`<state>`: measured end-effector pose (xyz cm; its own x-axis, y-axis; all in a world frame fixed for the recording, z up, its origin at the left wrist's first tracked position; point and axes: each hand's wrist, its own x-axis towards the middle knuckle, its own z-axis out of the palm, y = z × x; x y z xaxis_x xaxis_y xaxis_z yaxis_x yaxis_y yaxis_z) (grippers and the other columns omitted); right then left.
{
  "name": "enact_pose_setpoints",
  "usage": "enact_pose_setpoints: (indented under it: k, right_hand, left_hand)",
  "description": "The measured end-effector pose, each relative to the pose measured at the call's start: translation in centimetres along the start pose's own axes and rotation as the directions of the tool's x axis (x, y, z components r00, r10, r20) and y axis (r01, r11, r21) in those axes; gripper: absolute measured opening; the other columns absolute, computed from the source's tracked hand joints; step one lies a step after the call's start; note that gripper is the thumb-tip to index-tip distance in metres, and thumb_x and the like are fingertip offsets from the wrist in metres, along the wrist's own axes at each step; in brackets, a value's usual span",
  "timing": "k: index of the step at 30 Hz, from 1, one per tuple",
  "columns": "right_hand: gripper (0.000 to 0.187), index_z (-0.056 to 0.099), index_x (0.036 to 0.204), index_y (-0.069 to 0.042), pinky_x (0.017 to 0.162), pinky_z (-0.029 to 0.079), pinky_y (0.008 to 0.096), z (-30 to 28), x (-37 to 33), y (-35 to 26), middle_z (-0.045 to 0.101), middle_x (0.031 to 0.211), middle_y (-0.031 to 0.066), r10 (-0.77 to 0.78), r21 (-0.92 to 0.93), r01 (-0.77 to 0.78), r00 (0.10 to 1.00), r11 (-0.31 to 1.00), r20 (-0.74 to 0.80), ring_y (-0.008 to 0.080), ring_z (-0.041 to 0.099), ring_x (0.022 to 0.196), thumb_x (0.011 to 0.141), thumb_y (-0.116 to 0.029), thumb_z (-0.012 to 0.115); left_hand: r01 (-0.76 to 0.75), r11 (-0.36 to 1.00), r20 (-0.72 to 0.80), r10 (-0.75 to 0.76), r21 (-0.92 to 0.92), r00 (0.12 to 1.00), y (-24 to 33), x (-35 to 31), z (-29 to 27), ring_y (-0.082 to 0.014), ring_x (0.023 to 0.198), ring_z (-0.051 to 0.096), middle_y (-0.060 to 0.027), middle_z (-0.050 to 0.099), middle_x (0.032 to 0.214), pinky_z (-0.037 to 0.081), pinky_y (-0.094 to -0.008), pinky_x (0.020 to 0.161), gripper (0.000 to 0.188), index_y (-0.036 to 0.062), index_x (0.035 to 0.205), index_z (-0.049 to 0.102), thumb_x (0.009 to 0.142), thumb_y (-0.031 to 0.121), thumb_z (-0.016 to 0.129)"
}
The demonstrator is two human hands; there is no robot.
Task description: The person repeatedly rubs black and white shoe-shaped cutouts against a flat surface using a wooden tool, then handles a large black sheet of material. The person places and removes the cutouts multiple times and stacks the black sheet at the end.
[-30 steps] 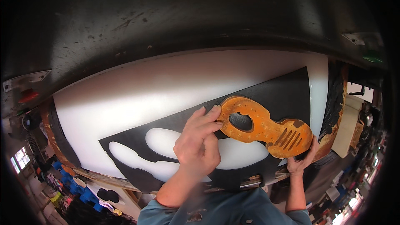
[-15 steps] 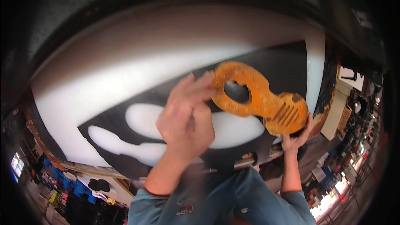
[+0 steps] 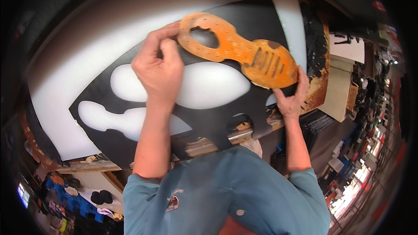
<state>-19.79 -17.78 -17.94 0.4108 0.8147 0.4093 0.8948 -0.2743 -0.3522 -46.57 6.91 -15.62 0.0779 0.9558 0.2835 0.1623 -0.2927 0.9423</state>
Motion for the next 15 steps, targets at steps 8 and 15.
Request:
enact_pose_setpoints:
  k: [8,15]
  right_hand:
    - [0.095,0.051,0.150,0.005,0.110,0.046,0.0501,-0.1,0.6,-0.4,0.064,0.139,0.0203,-0.049,0.176,0.064,0.995,0.982,-0.084,0.0410,0.059,0.127,0.072,-0.026,0.096]
    - [0.070,0.049,0.150,0.006,0.108,0.049,0.0479,0.0,-0.8,-0.5,0.069,0.128,0.0196,0.120,0.388,0.000,0.951,0.922,-0.285,0.0394,0.061,0.123,0.084,0.003,0.072]
  left_hand:
    - [0.057,0.998,0.082,-0.056,-0.009,0.995,-0.6,1.1,-1.2,-0.0141,0.104,0.072,-0.0103,0.080,0.113,0.056,-0.0291,0.099,0.028,-0.0043,0.117,0.078,0.106,-0.003,0.052]
    - [-0.002,0.973,0.158,-0.036,0.231,0.987,3.0,-6.1,-7.2,-0.0216,0.115,0.072,-0.0140,0.078,0.119,0.054,-0.0365,0.107,0.024,-0.0053,0.120,0.073,0.112,0.005,0.052]
